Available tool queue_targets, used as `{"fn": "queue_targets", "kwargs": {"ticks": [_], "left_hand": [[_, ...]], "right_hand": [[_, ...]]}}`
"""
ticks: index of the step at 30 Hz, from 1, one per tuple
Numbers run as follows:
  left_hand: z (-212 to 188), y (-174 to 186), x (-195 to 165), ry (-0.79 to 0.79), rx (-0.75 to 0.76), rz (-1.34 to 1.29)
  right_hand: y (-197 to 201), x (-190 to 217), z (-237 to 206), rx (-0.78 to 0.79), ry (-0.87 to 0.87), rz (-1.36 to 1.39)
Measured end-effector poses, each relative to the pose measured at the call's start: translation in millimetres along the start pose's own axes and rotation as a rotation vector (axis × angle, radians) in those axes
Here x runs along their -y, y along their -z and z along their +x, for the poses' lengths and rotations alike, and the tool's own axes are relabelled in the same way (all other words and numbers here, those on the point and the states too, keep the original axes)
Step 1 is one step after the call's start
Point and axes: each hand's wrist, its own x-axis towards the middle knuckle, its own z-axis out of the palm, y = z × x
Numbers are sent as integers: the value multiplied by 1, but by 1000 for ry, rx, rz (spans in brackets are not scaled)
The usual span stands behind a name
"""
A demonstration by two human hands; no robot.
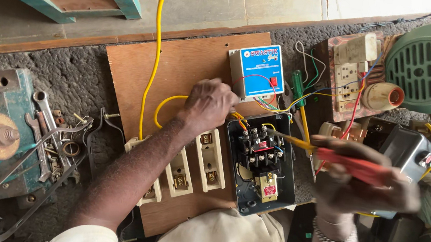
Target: The person connects multiple colored wires to a blue Swastik starter box and a black contactor on a wooden board. They use a screwdriver to tighten terminal screws and arrange the wires by hand.
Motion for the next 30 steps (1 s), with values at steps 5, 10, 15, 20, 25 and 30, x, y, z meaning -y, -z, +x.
{"fn": "queue_targets", "kwargs": {"ticks": [5,10,15,20,25,30], "left_hand": [[-1,-3,5,-20,21,-8],[-2,3,6,-17,-12,-41],[-2,8,5,-2,19,-52],[-2,7,5,8,30,-37],[-2,8,5,9,27,-46],[-3,8,5,12,5,-72]], "right_hand": [[-12,-16,-33,101,-89,154],[7,-32,-54,101,-172,283],[26,-53,-71,95,-369,643],[37,-48,-65,-87,-824,1126],[9,-17,-29,273,-517,609],[-28,13,11,324,192,-58]]}}
